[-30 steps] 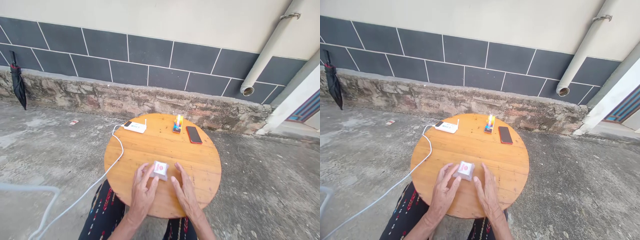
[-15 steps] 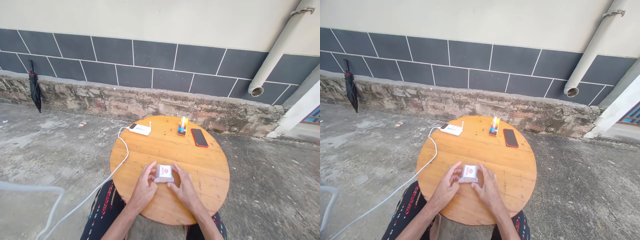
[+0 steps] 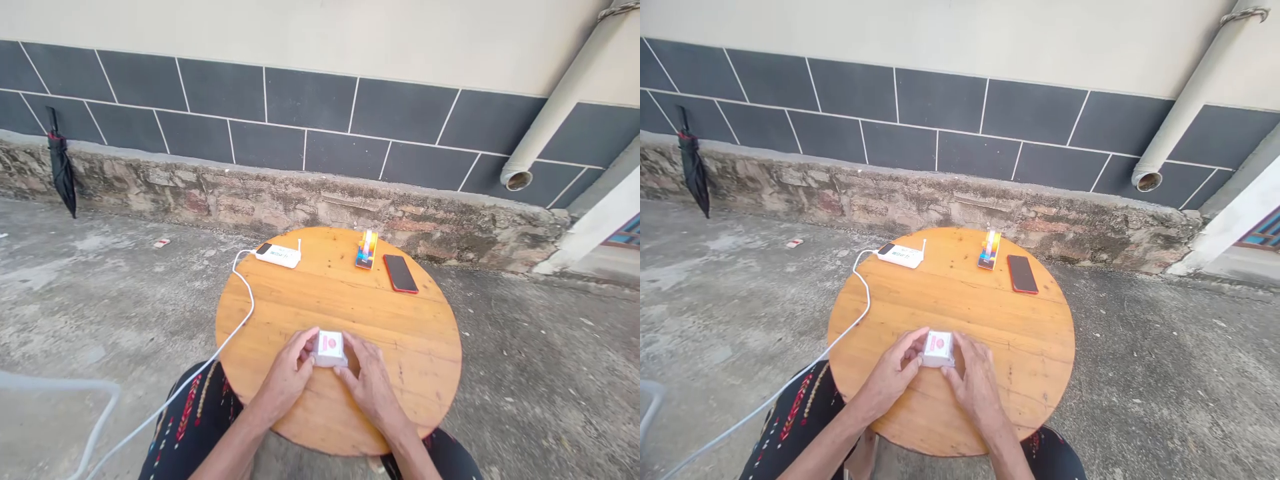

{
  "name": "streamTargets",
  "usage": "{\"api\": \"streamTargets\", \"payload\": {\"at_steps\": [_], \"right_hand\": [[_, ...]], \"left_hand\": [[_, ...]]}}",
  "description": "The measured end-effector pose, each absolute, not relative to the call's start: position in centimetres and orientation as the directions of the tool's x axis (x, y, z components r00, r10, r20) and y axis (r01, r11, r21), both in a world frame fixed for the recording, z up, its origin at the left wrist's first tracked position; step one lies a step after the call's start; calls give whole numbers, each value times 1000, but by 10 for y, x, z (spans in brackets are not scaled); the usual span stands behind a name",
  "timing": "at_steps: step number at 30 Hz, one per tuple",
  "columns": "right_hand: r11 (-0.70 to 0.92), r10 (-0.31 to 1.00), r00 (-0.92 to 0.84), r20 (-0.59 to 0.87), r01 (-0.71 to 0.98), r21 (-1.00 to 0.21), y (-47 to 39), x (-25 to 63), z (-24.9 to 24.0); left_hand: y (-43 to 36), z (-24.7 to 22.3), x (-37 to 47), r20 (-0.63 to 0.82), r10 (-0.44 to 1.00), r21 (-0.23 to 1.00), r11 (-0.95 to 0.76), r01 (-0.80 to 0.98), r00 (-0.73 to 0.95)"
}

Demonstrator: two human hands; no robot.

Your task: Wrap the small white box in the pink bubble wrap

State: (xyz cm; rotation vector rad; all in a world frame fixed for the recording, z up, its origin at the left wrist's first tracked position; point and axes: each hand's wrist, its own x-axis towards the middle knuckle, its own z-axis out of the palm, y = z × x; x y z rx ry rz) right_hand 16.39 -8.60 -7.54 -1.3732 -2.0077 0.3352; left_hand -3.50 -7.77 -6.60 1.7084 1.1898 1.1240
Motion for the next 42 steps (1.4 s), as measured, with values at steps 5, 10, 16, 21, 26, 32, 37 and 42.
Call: {"api": "streamTargets", "payload": {"at_steps": [5,10,16,21,26,32,37,42], "right_hand": [[418,890,-200,409,718,-557,-89,164,-78],[414,894,-204,399,718,-559,-89,164,-77],[454,879,-257,401,707,-542,-89,165,-78],[476,867,-267,420,693,-541,-88,168,-80],[438,888,-234,396,694,-571,-88,167,-81],[420,898,-221,381,694,-585,-88,166,-80],[440,888,-241,392,693,-571,-87,167,-79],[396,907,-213,364,728,-560,-88,166,-77]], "left_hand": [[-78,-58,-36,276,939,892,-330,308,207],[-69,-41,-35,268,917,889,-354,292,296],[-61,-41,-34,96,922,965,-179,194,375],[-61,-35,-30,66,925,970,-148,195,373],[-59,-35,-30,52,917,973,-136,188,394],[-63,-44,-33,227,890,922,-327,208,395],[-62,-47,-33,217,900,928,-310,206,377],[-60,-51,-35,304,877,901,-392,189,372]]}}
